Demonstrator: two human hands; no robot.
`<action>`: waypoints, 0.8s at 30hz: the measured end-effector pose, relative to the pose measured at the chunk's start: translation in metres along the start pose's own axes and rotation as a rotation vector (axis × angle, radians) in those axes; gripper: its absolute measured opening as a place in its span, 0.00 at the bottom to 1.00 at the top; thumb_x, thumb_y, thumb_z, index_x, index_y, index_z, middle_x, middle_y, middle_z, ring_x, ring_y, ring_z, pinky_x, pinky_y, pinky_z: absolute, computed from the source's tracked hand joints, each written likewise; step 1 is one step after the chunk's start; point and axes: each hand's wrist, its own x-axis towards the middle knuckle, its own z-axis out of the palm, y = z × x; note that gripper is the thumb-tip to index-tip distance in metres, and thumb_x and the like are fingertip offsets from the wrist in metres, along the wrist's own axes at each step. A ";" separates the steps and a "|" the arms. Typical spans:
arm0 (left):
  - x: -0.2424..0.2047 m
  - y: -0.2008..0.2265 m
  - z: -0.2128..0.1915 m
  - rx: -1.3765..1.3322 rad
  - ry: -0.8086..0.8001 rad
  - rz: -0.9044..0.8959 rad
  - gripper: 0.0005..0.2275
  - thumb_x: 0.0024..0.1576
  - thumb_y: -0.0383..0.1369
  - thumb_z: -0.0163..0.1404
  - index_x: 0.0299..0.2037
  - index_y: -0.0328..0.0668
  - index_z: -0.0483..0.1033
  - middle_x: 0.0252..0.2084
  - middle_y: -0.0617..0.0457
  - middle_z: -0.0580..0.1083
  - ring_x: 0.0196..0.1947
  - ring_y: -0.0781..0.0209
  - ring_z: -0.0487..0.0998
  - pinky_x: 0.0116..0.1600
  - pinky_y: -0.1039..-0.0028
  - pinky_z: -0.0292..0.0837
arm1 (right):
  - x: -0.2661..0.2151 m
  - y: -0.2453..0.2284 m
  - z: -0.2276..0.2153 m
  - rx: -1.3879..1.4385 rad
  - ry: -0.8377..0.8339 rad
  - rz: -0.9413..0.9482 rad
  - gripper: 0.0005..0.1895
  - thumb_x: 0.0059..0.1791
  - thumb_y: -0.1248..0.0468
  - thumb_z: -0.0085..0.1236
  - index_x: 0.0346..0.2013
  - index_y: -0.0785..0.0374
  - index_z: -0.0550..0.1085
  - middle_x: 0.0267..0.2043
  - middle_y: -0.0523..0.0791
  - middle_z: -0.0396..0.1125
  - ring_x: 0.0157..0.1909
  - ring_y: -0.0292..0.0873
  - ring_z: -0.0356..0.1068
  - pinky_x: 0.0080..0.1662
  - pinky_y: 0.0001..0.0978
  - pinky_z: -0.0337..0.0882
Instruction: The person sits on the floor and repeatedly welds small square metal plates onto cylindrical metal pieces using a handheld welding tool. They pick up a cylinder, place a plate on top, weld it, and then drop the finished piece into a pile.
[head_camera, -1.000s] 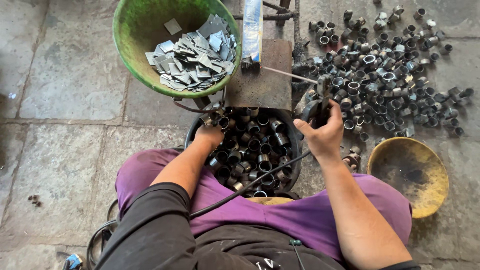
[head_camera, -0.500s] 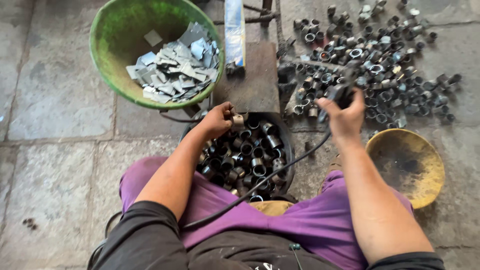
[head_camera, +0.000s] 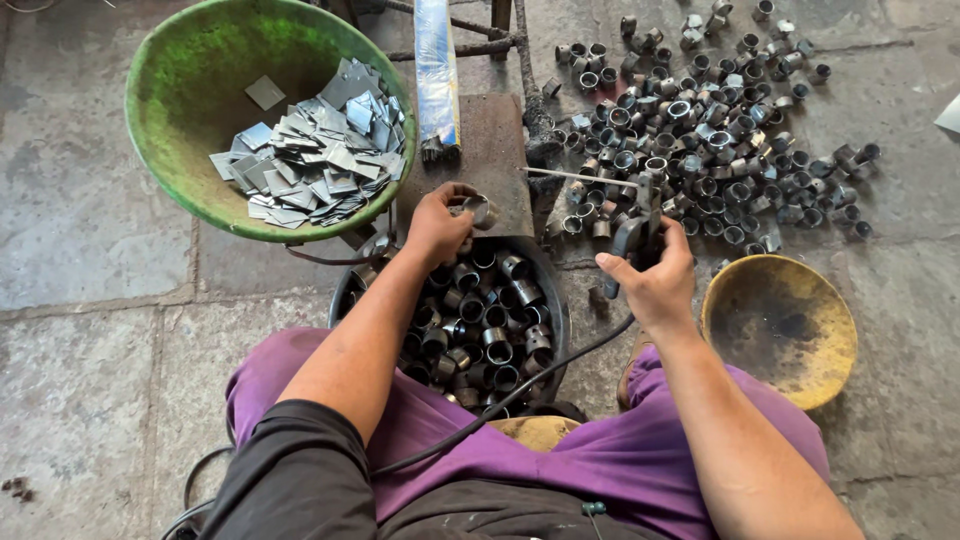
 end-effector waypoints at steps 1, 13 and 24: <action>0.000 -0.002 0.001 0.063 0.059 0.021 0.13 0.53 0.25 0.52 0.48 0.40 0.79 0.42 0.49 0.82 0.23 0.67 0.78 0.28 0.73 0.73 | -0.001 0.001 -0.002 -0.020 0.014 0.026 0.32 0.40 0.63 0.73 0.54 0.67 0.67 0.46 0.43 0.72 0.45 0.35 0.71 0.52 0.27 0.72; 0.012 0.020 -0.040 0.631 0.239 0.105 0.15 0.58 0.40 0.55 0.54 0.47 0.78 0.56 0.46 0.77 0.54 0.50 0.78 0.60 0.64 0.71 | -0.004 0.002 -0.003 0.003 -0.033 0.007 0.32 0.41 0.61 0.75 0.54 0.66 0.68 0.44 0.41 0.69 0.44 0.33 0.69 0.49 0.25 0.72; 0.002 0.053 -0.128 0.999 0.410 -0.162 0.16 0.51 0.38 0.59 0.49 0.48 0.82 0.63 0.47 0.66 0.65 0.42 0.60 0.68 0.45 0.54 | -0.007 0.001 0.006 -0.034 -0.065 0.007 0.31 0.41 0.61 0.75 0.53 0.66 0.69 0.42 0.41 0.71 0.43 0.34 0.70 0.50 0.27 0.72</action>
